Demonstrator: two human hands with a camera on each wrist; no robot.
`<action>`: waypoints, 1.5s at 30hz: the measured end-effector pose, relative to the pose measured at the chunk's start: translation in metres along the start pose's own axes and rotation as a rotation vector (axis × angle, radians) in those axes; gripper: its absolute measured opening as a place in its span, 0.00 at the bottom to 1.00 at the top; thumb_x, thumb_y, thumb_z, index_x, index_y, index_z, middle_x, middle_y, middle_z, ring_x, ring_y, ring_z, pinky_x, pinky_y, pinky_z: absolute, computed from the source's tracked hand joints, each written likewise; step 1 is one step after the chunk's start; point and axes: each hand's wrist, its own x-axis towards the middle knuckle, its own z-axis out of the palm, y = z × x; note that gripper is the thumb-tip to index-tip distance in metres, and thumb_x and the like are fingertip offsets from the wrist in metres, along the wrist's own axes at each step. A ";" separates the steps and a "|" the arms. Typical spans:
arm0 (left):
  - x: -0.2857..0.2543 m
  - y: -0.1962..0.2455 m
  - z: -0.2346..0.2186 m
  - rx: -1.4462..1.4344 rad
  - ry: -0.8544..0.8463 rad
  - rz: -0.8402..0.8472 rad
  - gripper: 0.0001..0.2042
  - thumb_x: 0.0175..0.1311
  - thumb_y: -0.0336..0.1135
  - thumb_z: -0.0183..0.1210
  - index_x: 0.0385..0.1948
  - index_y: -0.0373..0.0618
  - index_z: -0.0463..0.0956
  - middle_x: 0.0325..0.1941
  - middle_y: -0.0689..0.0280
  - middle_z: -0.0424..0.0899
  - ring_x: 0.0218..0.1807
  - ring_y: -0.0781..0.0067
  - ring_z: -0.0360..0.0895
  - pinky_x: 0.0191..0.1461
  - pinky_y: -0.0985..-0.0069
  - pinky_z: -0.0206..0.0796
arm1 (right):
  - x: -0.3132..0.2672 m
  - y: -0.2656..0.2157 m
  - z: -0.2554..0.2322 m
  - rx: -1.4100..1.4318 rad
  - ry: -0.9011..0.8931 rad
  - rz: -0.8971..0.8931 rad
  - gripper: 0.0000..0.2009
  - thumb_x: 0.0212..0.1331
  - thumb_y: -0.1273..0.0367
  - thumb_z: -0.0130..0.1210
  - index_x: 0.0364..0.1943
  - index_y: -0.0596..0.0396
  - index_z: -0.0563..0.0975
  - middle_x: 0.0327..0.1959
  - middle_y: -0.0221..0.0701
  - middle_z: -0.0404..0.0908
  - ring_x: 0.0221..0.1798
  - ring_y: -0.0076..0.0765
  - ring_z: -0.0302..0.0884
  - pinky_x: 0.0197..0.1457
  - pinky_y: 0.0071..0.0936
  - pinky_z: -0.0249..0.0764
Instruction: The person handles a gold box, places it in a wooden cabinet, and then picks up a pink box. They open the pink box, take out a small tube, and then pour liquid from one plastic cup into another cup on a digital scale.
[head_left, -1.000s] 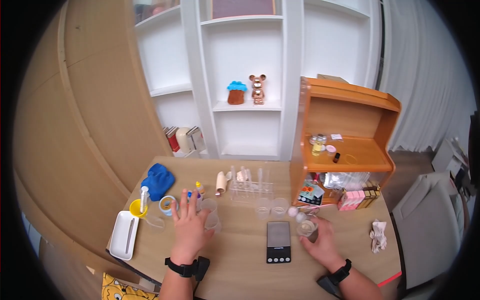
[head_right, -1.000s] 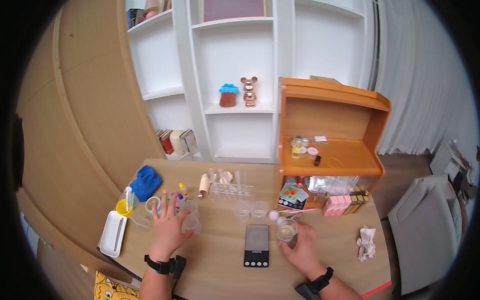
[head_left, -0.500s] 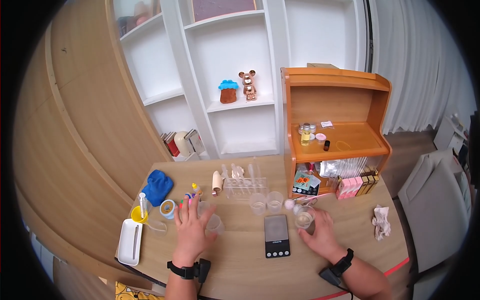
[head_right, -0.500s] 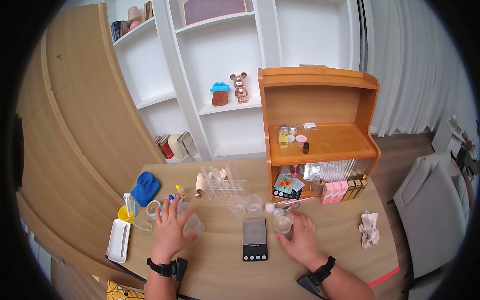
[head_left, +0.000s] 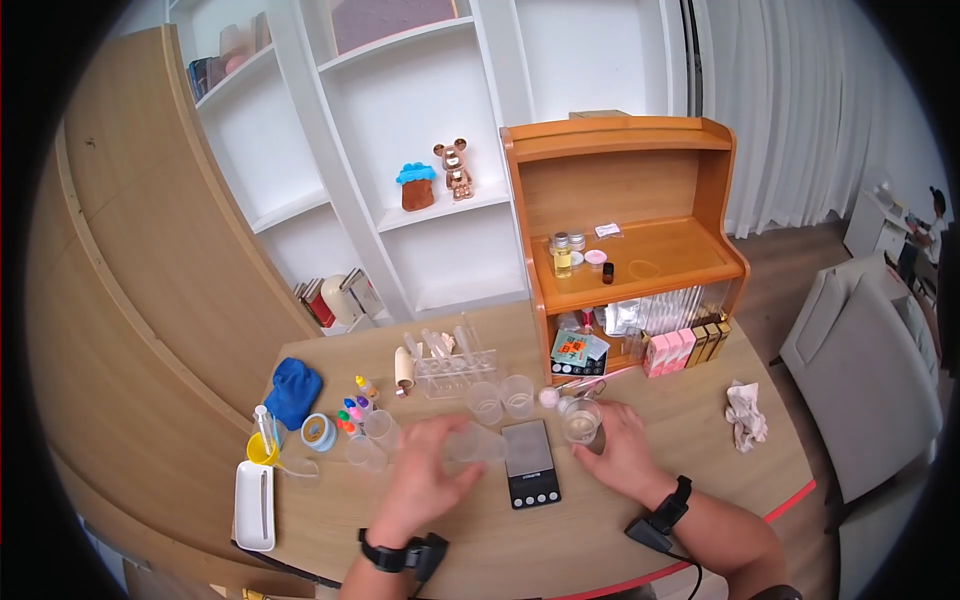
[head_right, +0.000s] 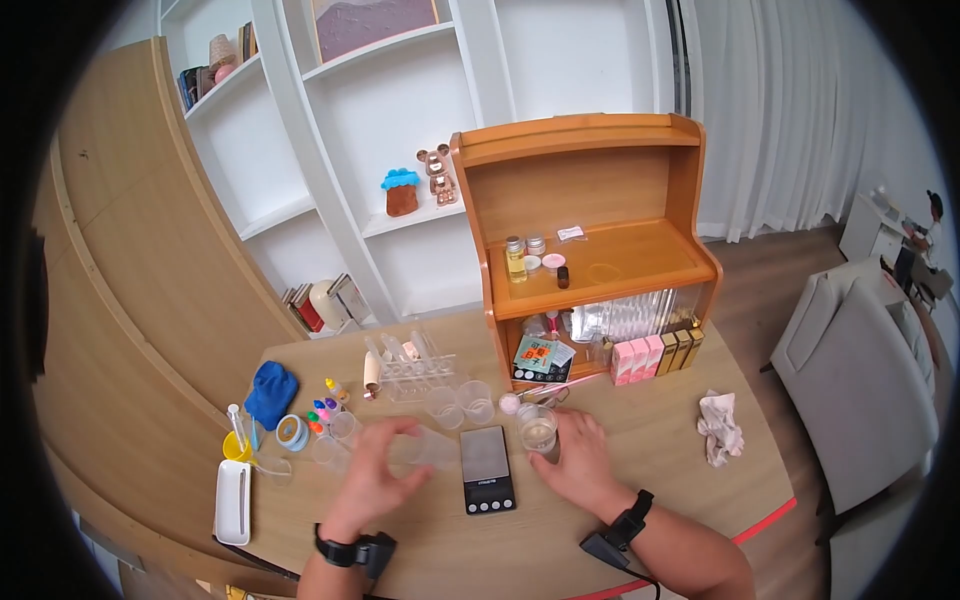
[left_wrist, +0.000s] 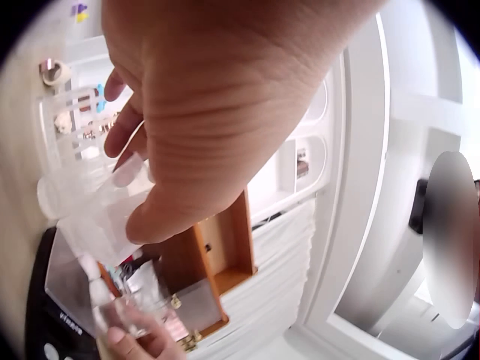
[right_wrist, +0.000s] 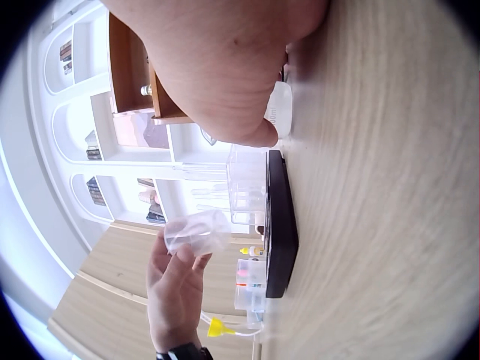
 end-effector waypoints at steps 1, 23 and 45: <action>0.003 0.004 0.014 -0.002 0.003 0.003 0.31 0.53 0.37 0.78 0.62 0.47 0.78 0.59 0.58 0.84 0.68 0.50 0.76 0.74 0.55 0.62 | -0.001 0.002 0.001 0.001 -0.016 0.016 0.32 0.55 0.61 0.73 0.64 0.56 0.75 0.62 0.46 0.78 0.69 0.58 0.72 0.72 0.52 0.67; -0.010 -0.011 0.109 -0.255 0.129 -0.106 0.31 0.55 0.38 0.81 0.62 0.47 0.79 0.60 0.56 0.83 0.66 0.50 0.75 0.71 0.56 0.61 | 0.009 -0.024 -0.010 0.256 0.063 -0.038 0.30 0.55 0.71 0.75 0.64 0.57 0.77 0.59 0.44 0.81 0.63 0.55 0.80 0.67 0.45 0.78; -0.009 -0.007 0.103 -0.233 0.112 -0.085 0.31 0.57 0.39 0.79 0.64 0.48 0.78 0.60 0.58 0.84 0.66 0.51 0.75 0.71 0.56 0.61 | 0.011 -0.037 -0.006 0.140 0.134 -0.173 0.36 0.50 0.79 0.74 0.69 0.55 0.78 0.61 0.43 0.75 0.64 0.49 0.77 0.67 0.40 0.77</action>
